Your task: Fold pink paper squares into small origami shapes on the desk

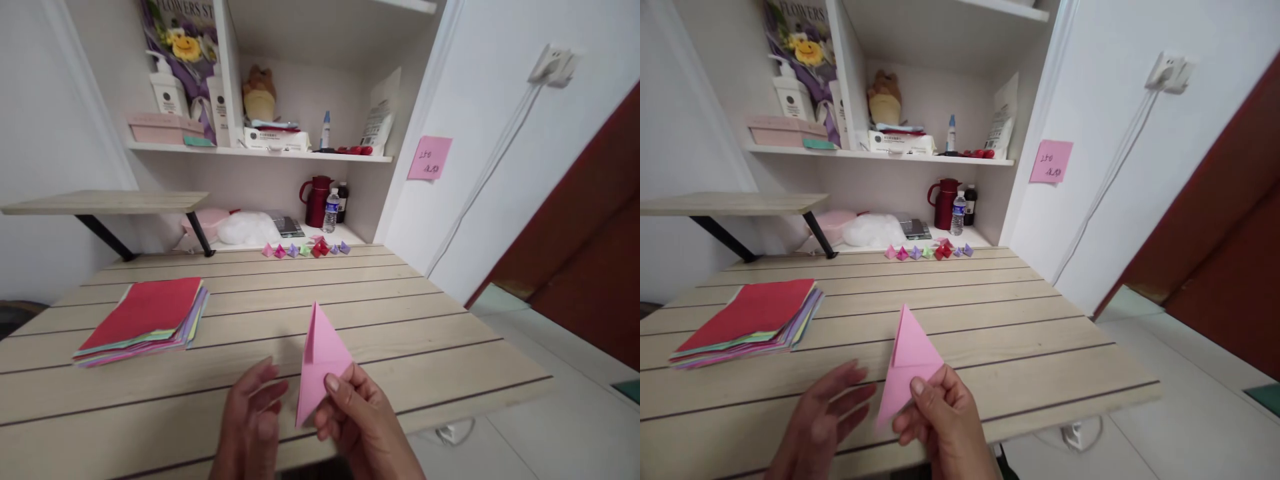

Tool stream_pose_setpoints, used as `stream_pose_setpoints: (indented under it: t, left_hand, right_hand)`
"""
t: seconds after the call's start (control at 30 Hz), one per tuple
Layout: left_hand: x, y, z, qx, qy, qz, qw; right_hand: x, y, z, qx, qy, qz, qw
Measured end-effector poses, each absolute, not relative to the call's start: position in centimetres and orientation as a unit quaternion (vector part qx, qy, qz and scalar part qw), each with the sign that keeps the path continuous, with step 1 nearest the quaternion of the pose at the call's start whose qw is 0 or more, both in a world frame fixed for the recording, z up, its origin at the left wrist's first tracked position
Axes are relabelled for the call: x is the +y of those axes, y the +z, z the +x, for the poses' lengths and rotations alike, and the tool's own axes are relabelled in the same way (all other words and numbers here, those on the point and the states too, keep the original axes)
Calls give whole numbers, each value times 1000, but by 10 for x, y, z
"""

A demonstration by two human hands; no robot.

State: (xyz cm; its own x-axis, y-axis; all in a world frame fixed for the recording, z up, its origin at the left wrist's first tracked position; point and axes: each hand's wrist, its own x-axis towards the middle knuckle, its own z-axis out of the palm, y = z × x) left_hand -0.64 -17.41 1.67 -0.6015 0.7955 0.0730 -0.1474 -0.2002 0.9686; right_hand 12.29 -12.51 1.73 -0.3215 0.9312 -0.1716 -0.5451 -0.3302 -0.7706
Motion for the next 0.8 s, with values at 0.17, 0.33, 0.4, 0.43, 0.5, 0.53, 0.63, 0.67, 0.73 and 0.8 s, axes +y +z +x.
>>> stream_pose_setpoints:
  t: [0.17,0.33,0.4,0.43,0.5,0.53,0.63,0.67,0.73,0.8]
  left_hand:
    - [-163,35,10,507,696,305,406]
    - [-154,36,4,522,583,341,522]
    - [-149,35,-4,533,566,321,541]
    - [-147,35,-9,534,561,321,546]
    - [-144,37,-16,511,536,355,570]
    - [-144,39,-19,493,513,382,590]
    - [-145,47,-22,468,441,457,614]
    - [-146,49,-22,479,425,475,603]
    - [-146,54,-23,514,421,490,564]
    - [-145,56,-25,536,461,464,534]
  right_hand:
    - [-125,9,117,-323,761,-302,475]
    - [-128,3,121,-383,762,-292,433]
    - [-128,6,125,-413,758,-277,422]
    - [-128,9,128,-428,751,-269,425]
    - [-124,17,136,-458,726,-268,437]
    - [-121,21,140,-473,713,-283,434]
    - [-110,32,152,-522,710,-321,346]
    - [-106,34,155,-536,710,-331,315]
    - [-101,35,157,-545,704,-347,293]
    - [-99,34,155,-524,700,-360,326]
